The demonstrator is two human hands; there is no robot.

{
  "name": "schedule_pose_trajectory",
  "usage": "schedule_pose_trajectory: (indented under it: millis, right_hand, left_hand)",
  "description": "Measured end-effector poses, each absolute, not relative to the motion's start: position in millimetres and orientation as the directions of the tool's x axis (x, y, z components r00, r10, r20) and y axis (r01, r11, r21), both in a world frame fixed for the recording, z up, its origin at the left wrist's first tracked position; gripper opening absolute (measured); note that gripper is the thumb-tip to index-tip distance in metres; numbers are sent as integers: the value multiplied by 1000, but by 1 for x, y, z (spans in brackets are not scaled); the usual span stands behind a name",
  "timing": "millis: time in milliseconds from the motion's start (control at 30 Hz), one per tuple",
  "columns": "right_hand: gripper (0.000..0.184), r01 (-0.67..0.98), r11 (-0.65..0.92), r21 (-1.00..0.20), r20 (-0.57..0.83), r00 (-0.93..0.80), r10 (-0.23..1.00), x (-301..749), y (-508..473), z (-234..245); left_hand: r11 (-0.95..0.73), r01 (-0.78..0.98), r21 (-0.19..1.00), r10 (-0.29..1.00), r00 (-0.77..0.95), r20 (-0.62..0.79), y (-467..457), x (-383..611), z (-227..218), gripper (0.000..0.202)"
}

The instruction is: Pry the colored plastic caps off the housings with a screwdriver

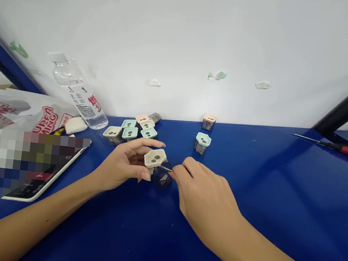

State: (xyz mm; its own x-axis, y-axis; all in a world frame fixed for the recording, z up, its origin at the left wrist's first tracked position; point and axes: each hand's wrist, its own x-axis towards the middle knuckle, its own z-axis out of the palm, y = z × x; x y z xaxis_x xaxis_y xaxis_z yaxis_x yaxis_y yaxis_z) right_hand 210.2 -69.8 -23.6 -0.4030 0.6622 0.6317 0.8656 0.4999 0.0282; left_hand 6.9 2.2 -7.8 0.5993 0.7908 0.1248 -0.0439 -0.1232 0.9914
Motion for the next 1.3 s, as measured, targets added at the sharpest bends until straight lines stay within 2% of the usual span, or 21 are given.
schedule_pose_trajectory:
  millis: [67, 233, 400, 600, 833, 933, 1133, 1300]
  right_hand:
    - [31, 874, 485, 25, 632, -390, 669, 211, -71, -22]
    - [27, 862, 507, -1, 636, -391, 666, 212, -72, -17]
    - [24, 869, 494, -18, 661, -361, 658, 213, -72, -16]
    - [30, 905, 417, 78, 661, -360, 658, 211, -72, -18]
    - [31, 852, 512, 107, 659, -446, 605, 212, -68, -19]
    - [29, 851, 500, 162, 663, -469, 584, 212, -66, -20]
    - [33, 876, 449, 177, 690, -436, 578, 210, -67, -22]
    - [29, 856, 507, 99, 662, -437, 609, 209, -66, -22]
  left_hand:
    - [-103, -51, 993, 775, 621, 112, 4, 6, -8, 59]
    - [-63, -9, 998, 721, 691, 52, 10, -1, -7, 52]
    - [-63, 16, 998, 744, 667, 37, 9, 1, -6, 53]
    - [-51, 6, 999, 776, 630, 36, 8, 5, -6, 55]
    - [-76, 14, 997, 784, 619, 52, 11, 4, -9, 54]
    - [-80, -3, 997, 770, 635, 64, 10, 6, -9, 53]
    - [-53, -7, 999, 775, 630, 45, 8, 8, -11, 55]
    - [-2, -53, 999, 781, 624, 35, 6, 8, -13, 57]
